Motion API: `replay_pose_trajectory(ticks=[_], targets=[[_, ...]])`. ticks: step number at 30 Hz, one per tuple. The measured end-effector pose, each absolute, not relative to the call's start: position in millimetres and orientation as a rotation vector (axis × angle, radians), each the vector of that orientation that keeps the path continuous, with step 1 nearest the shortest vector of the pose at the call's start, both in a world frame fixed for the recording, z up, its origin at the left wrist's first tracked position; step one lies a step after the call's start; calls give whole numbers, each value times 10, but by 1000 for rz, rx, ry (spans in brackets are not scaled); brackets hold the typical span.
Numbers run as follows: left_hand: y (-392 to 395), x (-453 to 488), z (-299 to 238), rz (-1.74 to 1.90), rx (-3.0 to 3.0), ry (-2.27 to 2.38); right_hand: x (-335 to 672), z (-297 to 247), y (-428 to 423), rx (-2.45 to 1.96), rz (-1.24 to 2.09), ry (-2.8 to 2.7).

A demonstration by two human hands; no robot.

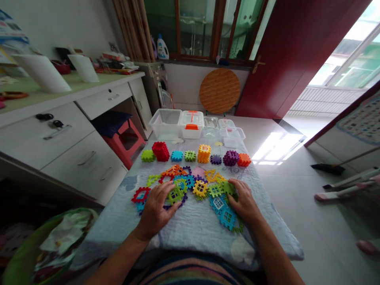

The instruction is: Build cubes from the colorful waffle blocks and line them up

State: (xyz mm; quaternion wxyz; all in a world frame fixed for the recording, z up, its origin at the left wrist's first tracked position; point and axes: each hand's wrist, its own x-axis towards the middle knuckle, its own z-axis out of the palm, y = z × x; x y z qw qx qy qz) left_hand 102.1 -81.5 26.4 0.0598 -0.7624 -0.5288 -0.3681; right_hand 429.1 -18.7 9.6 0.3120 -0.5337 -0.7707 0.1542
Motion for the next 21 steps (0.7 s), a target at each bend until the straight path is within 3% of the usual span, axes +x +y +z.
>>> replay_pose_trajectory(ticks=[7,15,21], targets=[[-792,1030,349,-1203,-2354,-1789,4307,200,-154,-1459,486,-1955],[-718,1070,413,-1215,-2392,-1827,3701,611,-62,-1116,521,-2259],[-685,995,459,-1273,-2357,-1914,3338,598,27,-1017,488,-2388]])
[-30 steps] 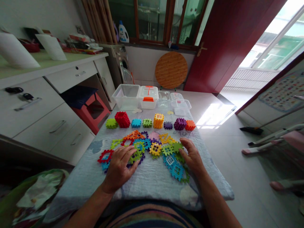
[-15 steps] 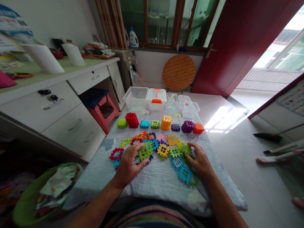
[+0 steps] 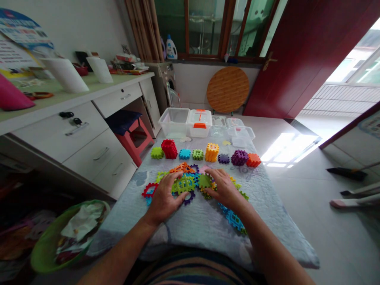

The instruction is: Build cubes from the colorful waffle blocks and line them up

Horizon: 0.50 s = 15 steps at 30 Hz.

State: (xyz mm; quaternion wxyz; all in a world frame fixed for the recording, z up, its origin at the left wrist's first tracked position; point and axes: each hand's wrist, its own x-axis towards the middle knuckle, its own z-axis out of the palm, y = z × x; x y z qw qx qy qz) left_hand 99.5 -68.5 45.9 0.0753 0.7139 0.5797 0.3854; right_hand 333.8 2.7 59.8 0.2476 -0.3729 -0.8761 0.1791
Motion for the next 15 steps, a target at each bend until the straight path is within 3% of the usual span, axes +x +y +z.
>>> replay_pose_trajectory(ticks=[7,15], targets=[[-591,1032,575,1074,2139,1711,3810,617,100,-1188,471,-2169],[-280,1470,674,710,2450,1388,4454,424,295,-1401,451,-1754]])
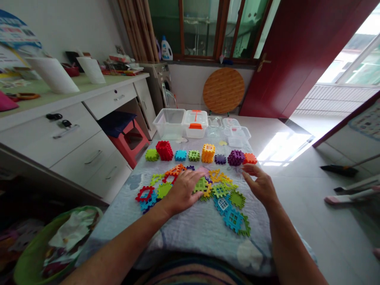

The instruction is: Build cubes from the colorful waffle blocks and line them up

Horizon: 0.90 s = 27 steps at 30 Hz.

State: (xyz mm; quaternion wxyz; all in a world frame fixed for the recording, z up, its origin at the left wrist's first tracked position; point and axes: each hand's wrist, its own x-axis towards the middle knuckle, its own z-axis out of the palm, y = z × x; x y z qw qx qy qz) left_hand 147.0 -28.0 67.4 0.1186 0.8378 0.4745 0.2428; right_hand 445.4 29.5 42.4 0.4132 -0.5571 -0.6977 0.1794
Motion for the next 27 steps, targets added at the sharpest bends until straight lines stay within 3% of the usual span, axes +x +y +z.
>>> replay_pose_trajectory(ticks=[10,27], targets=[[-79,1491,591,506,2412,1375,4447,86,322,-1526,513,-1651],[-5,1508,678,433,2418,1256,4404,92,349,-1570,520,-1648]])
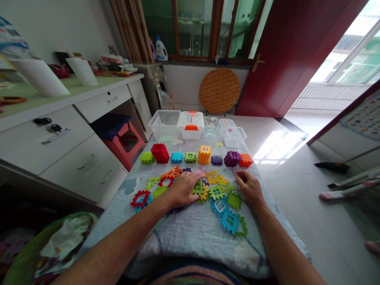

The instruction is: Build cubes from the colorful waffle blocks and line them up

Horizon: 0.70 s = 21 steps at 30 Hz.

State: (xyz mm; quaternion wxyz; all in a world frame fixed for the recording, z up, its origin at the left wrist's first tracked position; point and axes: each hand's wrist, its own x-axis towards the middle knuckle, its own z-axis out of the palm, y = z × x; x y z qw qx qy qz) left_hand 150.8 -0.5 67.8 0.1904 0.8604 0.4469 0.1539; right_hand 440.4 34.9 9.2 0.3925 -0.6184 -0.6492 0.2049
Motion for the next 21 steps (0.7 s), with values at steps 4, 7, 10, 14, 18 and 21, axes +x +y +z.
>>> replay_pose_trajectory(ticks=[4,7,10,14,18,21], targets=[[41,1458,703,550,2412,1279,4399,100,347,-1559,534,-1671],[154,1379,743,676,2377,1402,4401,98,358,-1563,516,-1696],[351,1291,768,775,2317,1535,4404,93,385,-1578,497,-1706],[698,1219,731,751,2238,1676,4405,91,448,-1575,495,-1711],[1052,1213,675,587,2267,1668,4402,82,529,-1559,499,-1714],[1275,1217,666,474,2286,1678,4399,72,577,-1560,485,-1721]])
